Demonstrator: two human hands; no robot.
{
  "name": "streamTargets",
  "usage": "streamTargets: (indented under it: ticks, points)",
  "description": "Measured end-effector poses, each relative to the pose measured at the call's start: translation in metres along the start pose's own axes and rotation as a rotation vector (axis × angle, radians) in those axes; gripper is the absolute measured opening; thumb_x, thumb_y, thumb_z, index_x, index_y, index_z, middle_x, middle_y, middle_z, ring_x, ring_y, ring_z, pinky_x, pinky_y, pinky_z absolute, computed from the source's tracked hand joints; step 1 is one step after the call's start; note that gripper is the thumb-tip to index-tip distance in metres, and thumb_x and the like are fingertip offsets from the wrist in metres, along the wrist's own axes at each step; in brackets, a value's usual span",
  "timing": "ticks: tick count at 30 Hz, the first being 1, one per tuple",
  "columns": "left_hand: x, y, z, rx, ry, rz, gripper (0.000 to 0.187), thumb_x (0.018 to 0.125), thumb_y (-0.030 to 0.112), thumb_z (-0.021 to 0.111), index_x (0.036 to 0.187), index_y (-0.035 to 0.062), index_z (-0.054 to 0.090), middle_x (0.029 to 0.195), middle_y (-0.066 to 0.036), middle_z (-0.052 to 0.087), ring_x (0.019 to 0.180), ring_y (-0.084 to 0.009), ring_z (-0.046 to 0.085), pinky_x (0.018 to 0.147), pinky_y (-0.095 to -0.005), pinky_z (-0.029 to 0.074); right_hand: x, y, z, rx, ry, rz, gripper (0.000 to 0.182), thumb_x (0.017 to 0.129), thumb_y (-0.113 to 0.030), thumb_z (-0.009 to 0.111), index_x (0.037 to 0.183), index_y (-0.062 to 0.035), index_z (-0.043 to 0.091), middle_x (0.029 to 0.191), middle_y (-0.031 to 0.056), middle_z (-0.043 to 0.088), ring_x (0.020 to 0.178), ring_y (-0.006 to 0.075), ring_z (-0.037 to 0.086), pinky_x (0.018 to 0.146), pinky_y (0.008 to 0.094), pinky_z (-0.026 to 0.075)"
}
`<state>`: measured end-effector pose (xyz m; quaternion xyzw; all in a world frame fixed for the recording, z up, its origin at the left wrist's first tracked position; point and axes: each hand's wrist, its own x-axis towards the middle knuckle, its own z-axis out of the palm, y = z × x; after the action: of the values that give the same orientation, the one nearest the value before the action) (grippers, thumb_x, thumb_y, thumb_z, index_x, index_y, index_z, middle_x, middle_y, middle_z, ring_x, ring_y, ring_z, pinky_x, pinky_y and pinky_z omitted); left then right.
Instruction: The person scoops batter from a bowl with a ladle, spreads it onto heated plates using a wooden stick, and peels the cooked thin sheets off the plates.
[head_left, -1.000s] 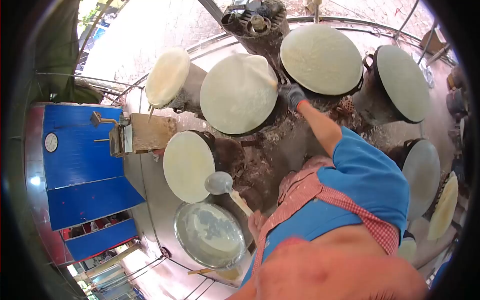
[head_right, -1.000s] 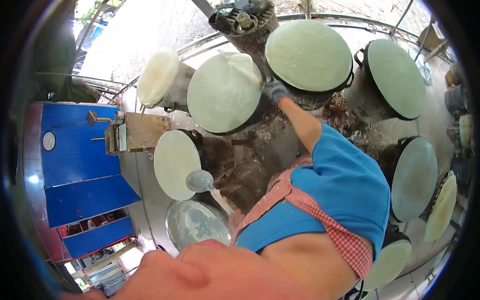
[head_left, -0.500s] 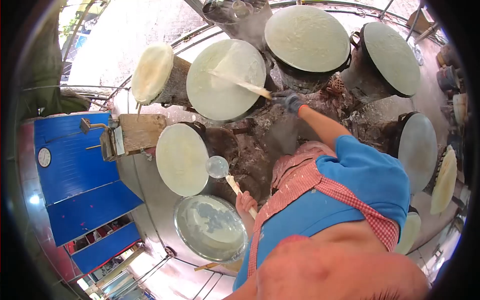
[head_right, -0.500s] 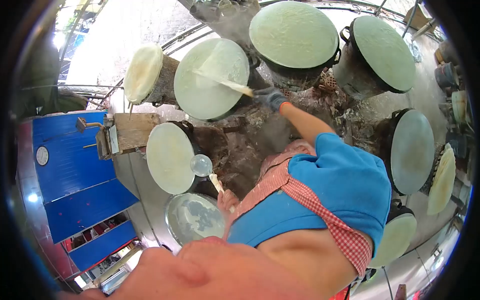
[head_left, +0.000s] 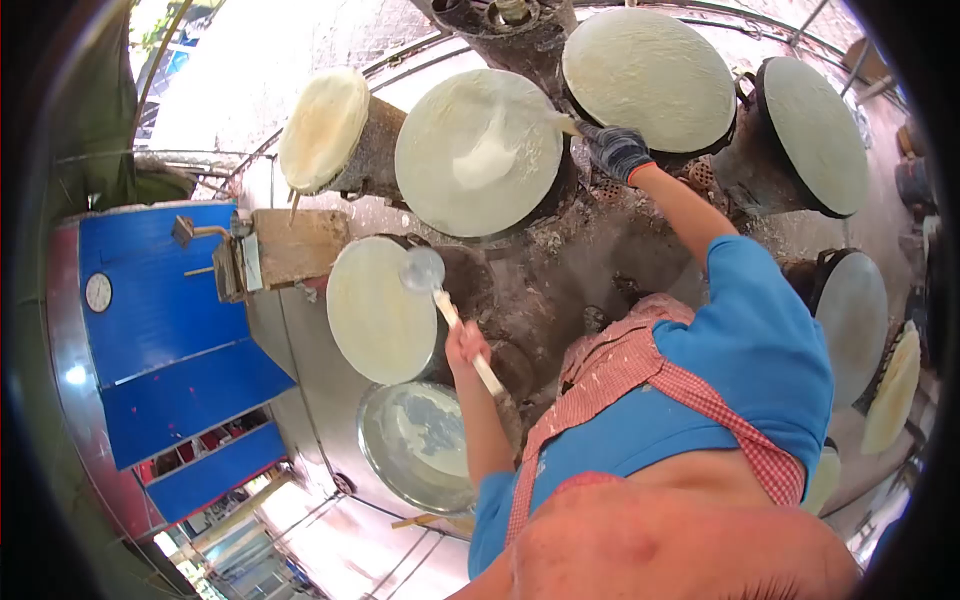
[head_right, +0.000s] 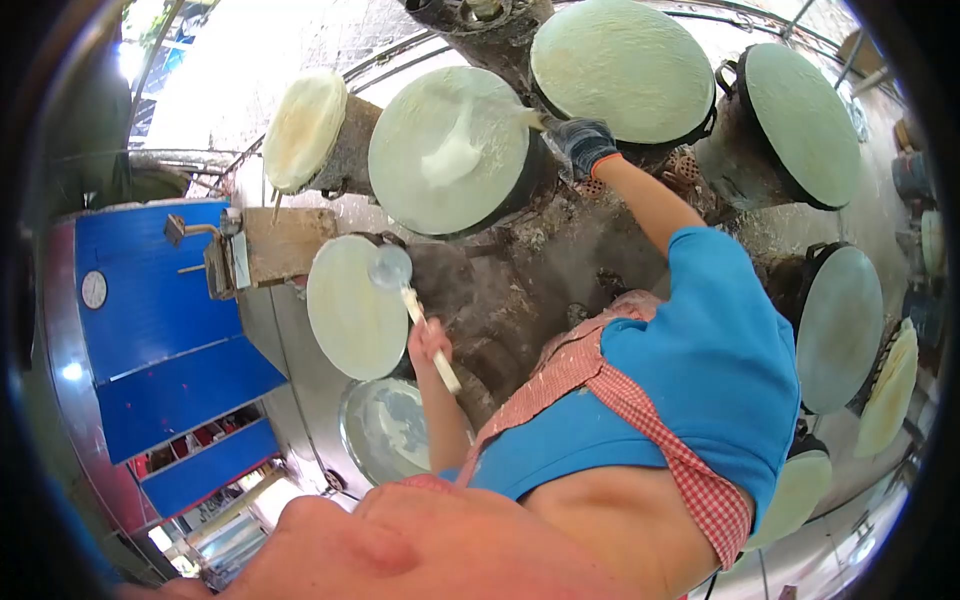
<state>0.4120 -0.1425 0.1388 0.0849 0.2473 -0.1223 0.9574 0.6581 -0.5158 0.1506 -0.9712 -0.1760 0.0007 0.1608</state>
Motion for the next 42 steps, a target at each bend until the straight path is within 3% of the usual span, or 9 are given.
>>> streamTargets:
  ticks: [5,13,17,18,22,25,32,37,42]
  points:
    - [0.062,-0.003,0.070,-0.059,0.005,-0.063,0.026,0.086,0.013,0.043,0.064,0.0094,0.029,0.051,0.002,0.027,0.035,-0.0067,0.026,0.029,-0.0187,0.026,-0.033,0.001,0.025,-0.179,-0.105,0.037,0.036,0.083,-0.041,0.036,0.115,-0.0262,0.046,0.073,0.0173,0.058,0.065,0.0337,0.057,0.054,0.0442,0.044]
    - [0.151,-0.068,0.088,0.385,0.325,0.235,0.021,0.078,0.008,0.048,0.076,0.0126,0.028,0.050,0.002,0.026,0.035,-0.0070,0.027,0.029,-0.0203,0.023,-0.100,-0.033,0.110,0.166,0.007,0.117,0.030,0.083,-0.032,0.039,0.110,-0.0279,0.050,0.073,0.0177,0.058,0.066,0.0335,0.057,0.056,0.0460,0.042]
    - [0.088,-0.053,0.108,-0.169,-0.097,-0.330,0.034,0.086,0.022,0.044,0.058,0.0121,0.028,0.045,0.005,0.024,0.032,-0.0050,0.023,0.030,-0.0164,0.020,-0.121,-0.077,0.047,0.115,0.079,0.113,0.030,0.082,-0.034,0.045,0.110,-0.0281,0.051,0.064,0.0111,0.055,0.052,0.0250,0.054,0.047,0.0396,0.041]
    - [0.070,-0.042,0.064,0.266,-0.271,-0.169,0.037,0.088,0.027,0.042,0.056,0.0135,0.028,0.043,0.005,0.023,0.031,-0.0057,0.023,0.029,-0.0181,0.020,-0.129,-0.083,0.029,0.121,-0.010,0.171,0.028,0.082,-0.034,0.045,0.107,-0.0271,0.053,0.063,0.0113,0.055,0.052,0.0254,0.054,0.049,0.0378,0.042]
    - [0.006,-0.073,0.062,-0.084,0.019,-0.310,0.031,0.089,0.033,0.039,0.071,0.0081,0.042,0.048,0.002,0.025,0.034,-0.0075,0.025,0.029,-0.0198,0.025,-0.171,-0.084,0.042,-0.259,-0.123,0.122,0.028,0.081,-0.029,0.049,0.107,-0.0225,0.054,0.067,0.0116,0.056,0.060,0.0234,0.056,0.053,0.0349,0.043]
    - [-0.005,-0.074,0.079,-0.353,-0.070,-0.446,0.032,0.091,0.025,0.035,0.111,0.0032,0.046,0.058,0.000,0.030,0.038,-0.0072,0.029,0.030,-0.0208,0.028,-0.174,-0.080,0.039,0.239,0.456,-0.017,0.035,0.076,-0.029,0.054,0.109,-0.0164,0.052,0.067,0.0107,0.058,0.052,0.0287,0.054,0.049,0.0386,0.043]
    - [-0.041,-0.117,0.089,-0.312,-0.046,-0.539,0.031,0.091,0.026,0.033,0.092,0.0014,0.051,0.055,0.000,0.030,0.036,-0.0083,0.028,0.032,-0.0212,0.030,-0.241,-0.046,0.034,0.576,0.174,0.175,0.042,0.074,-0.031,0.059,0.110,-0.0102,0.052,0.091,0.0145,0.059,0.080,0.0291,0.057,0.068,0.0334,0.045]
    - [-0.030,-0.178,0.038,0.443,-0.091,-0.318,0.025,0.091,0.030,0.031,0.096,0.0102,0.046,0.051,0.000,0.029,0.032,-0.0093,0.025,0.029,-0.0200,0.026,-0.294,0.035,-0.017,0.584,0.127,0.274,0.042,0.075,-0.038,0.056,0.107,-0.0101,0.053,0.092,0.0153,0.058,0.082,0.0309,0.056,0.071,0.0343,0.044]
    - [-0.007,-0.251,0.056,-0.279,-0.069,-0.662,0.035,0.092,0.025,0.031,0.120,0.0049,0.039,0.058,-0.001,0.030,0.038,-0.0076,0.029,0.034,-0.0201,0.030,-0.372,0.161,-0.022,0.468,0.323,0.879,0.038,0.077,-0.037,0.053,0.100,-0.0067,0.057,0.093,0.0166,0.059,0.087,0.0313,0.055,0.076,0.0370,0.042]
